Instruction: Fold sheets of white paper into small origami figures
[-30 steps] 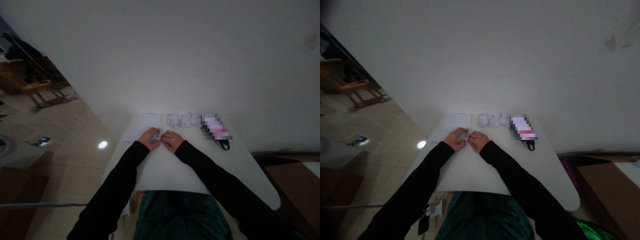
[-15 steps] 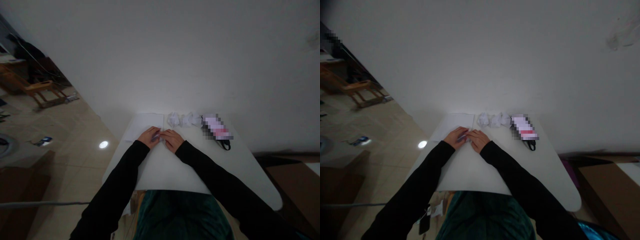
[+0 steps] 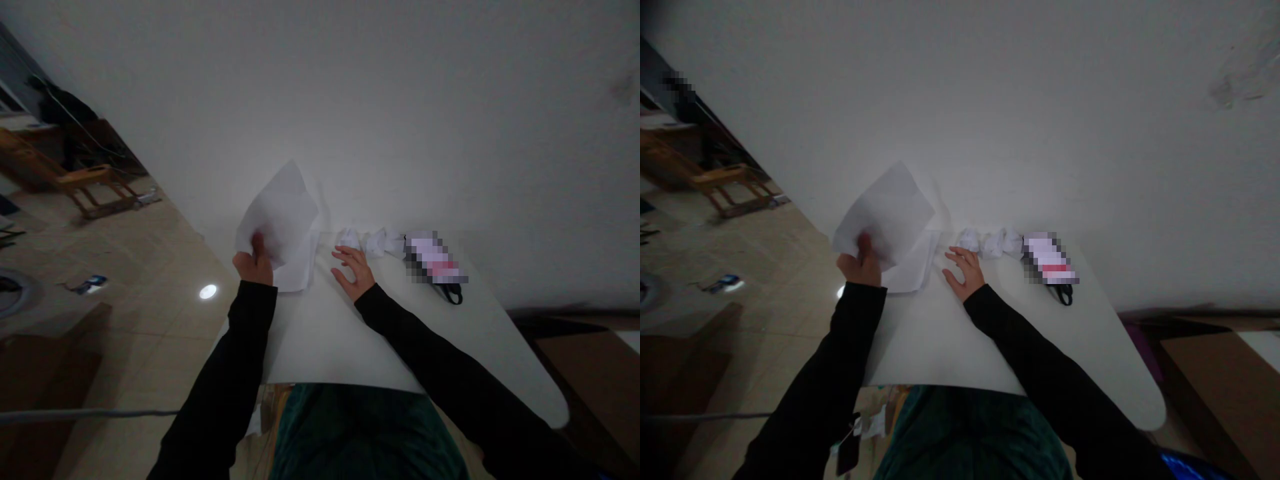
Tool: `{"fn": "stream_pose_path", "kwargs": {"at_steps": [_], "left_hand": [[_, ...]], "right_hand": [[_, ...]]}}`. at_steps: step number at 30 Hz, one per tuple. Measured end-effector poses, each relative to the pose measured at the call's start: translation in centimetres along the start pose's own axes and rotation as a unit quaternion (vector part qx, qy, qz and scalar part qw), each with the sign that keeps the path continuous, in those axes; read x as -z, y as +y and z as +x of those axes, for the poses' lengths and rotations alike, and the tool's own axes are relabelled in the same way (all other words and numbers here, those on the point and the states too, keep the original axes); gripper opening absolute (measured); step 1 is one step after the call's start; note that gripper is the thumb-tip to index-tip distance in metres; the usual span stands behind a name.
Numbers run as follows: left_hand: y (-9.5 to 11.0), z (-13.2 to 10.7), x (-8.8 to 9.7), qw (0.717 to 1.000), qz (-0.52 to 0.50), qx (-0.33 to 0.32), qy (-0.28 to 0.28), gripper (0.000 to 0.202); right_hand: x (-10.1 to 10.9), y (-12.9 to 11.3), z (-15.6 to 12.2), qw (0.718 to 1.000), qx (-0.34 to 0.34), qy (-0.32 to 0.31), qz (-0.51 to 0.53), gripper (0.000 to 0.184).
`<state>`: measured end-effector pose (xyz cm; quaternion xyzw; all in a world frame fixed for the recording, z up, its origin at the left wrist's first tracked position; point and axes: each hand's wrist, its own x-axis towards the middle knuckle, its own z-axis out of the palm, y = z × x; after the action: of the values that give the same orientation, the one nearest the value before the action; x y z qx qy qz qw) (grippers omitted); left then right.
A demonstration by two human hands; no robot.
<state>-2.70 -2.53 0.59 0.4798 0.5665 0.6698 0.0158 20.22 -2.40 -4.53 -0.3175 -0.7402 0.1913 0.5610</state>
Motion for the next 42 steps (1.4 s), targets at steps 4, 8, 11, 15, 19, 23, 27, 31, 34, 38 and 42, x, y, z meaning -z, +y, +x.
{"fn": "stream_pose_path", "kwargs": {"at_steps": [4, 8, 11, 15, 19, 23, 27, 31, 34, 38, 42], "left_hand": [[0.5, -1.2, -1.5, 0.999, -0.038, 0.008, 0.000, 0.040], [1.4, -3.3, -2.8, 0.990, -0.106, 0.079, -0.046, 0.041], [2.4, -4.8, -3.2, 0.982, -0.135, 0.099, -0.084, 0.043], [3.7, -6.2, -3.3, 0.978, -0.147, 0.057, -0.137, 0.037], [4.2, -6.4, -3.2, 0.956, -0.127, 0.075, -0.252, 0.042], [4.5, -5.0, -2.7, 0.917, -0.216, 0.141, -0.304, 0.048], [5.0, -2.6, -2.4, 0.896, -0.229, 0.136, -0.355, 0.058], [5.1, -2.6, -3.2, 0.855, -0.147, 0.138, -0.478, 0.061], [4.7, -4.3, -3.9, 0.871, -0.096, 0.126, -0.465, 0.045], [3.9, -5.9, -4.0, 0.893, -0.063, 0.133, -0.425, 0.046], [3.6, -6.3, -3.9, 0.893, -0.075, 0.145, -0.420, 0.045]], "right_hand": [[-0.8, -0.9, 0.5, 0.918, -0.280, 0.065, 0.274, 0.046], [-1.8, -2.2, 0.5, 0.808, -0.410, 0.057, 0.420, 0.048], [-1.8, -3.0, 0.6, 0.786, -0.423, 0.086, 0.443, 0.043], [-0.2, -2.4, 1.5, 0.788, -0.396, 0.228, 0.411, 0.042], [3.1, -0.5, 2.3, 0.860, -0.307, 0.282, 0.293, 0.036], [7.1, 1.0, 2.0, 0.889, -0.291, 0.302, 0.186, 0.035], [9.5, 1.4, 0.8, 0.914, -0.323, 0.187, 0.158, 0.035], [8.7, 1.2, -0.3, 0.917, -0.337, 0.112, 0.182, 0.041], [7.3, 1.0, -0.9, 0.919, -0.330, 0.079, 0.202, 0.042], [6.2, 0.7, -1.5, 0.915, -0.343, 0.075, 0.198, 0.040], [5.8, 0.3, -2.0, 0.906, -0.373, 0.052, 0.193, 0.036]]}}
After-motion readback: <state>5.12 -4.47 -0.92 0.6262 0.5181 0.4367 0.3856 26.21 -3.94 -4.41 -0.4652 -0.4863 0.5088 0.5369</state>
